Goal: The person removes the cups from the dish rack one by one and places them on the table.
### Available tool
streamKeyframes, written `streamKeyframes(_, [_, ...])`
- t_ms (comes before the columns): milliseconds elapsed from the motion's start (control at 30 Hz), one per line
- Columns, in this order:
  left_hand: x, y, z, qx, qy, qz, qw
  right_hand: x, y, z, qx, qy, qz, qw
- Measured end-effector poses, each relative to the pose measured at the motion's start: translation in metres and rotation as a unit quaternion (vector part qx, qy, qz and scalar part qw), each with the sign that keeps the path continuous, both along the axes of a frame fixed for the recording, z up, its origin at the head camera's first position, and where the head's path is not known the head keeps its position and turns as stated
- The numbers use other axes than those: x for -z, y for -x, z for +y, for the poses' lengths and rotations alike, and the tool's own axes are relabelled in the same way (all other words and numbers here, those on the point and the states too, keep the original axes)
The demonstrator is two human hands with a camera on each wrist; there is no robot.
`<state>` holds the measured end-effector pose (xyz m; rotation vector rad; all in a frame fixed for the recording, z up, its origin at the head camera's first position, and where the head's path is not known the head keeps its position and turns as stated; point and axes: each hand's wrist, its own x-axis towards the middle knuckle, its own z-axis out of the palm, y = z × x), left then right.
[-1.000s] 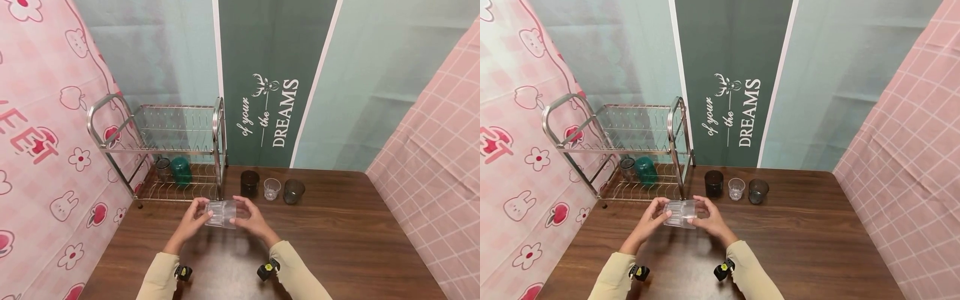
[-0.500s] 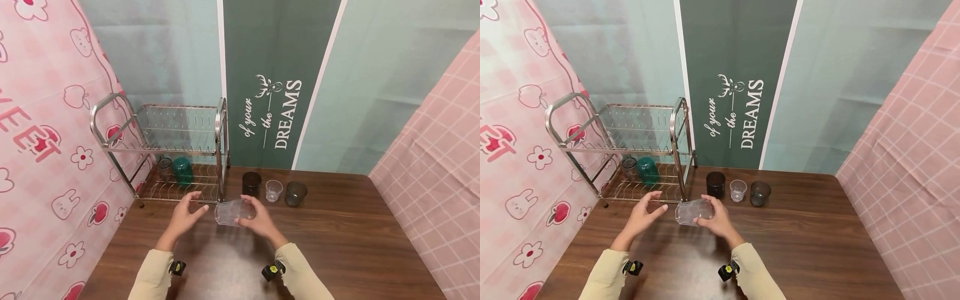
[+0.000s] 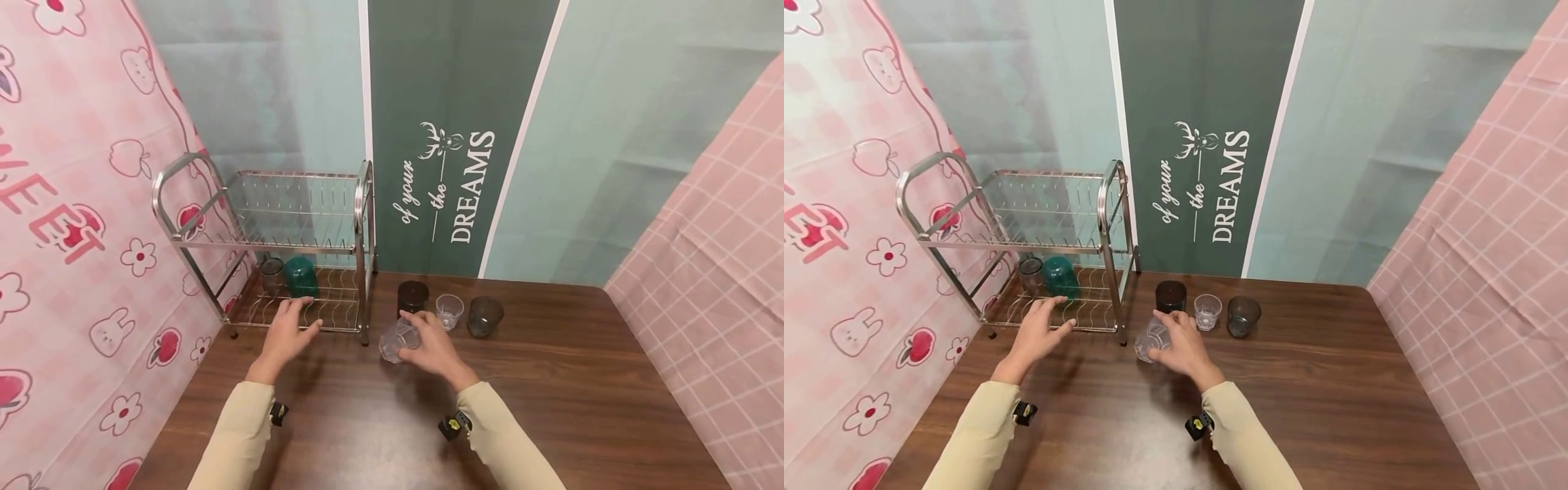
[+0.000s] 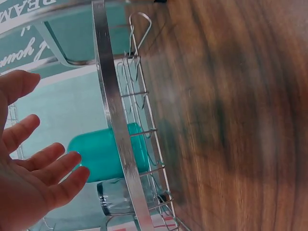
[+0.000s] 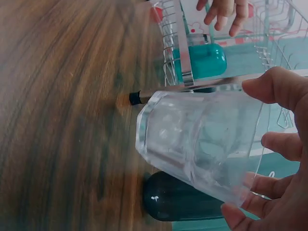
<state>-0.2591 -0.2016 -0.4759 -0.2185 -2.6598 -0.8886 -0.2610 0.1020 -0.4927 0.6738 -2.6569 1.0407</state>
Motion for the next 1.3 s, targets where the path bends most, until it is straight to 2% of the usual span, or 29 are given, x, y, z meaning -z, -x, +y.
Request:
streamKeyframes(300, [-0.001, 0.023, -0.008, -0.039, 0.010, -0.022, 0.9989, -0.004, 0.012, -0.004, 0.027, -0.113, 0.006, 0.9932])
streamKeyframes(500, [-0.004, 0.031, -0.010, -0.042, 0.006, -0.036, 0.9984, -0.003, 0.018, -0.006, 0.023, -0.162, -0.008, 0.9865])
streamKeyframes(867, [-0.007, 0.043, -0.017, -0.066, -0.001, -0.014, 0.9977, -0.002, 0.025, -0.008, 0.024, -0.195, -0.029, 0.9801])
streamKeyframes(1100, [-0.007, 0.049, -0.019, -0.068, -0.001, -0.038, 0.9970, -0.001, 0.029, -0.010, 0.026, -0.206, -0.035, 0.9775])
streamKeyframes(1300, [-0.006, 0.052, -0.020, -0.069, -0.003, -0.045, 0.9966, 0.004, 0.030, -0.009, 0.033, -0.215, -0.030, 0.9756])
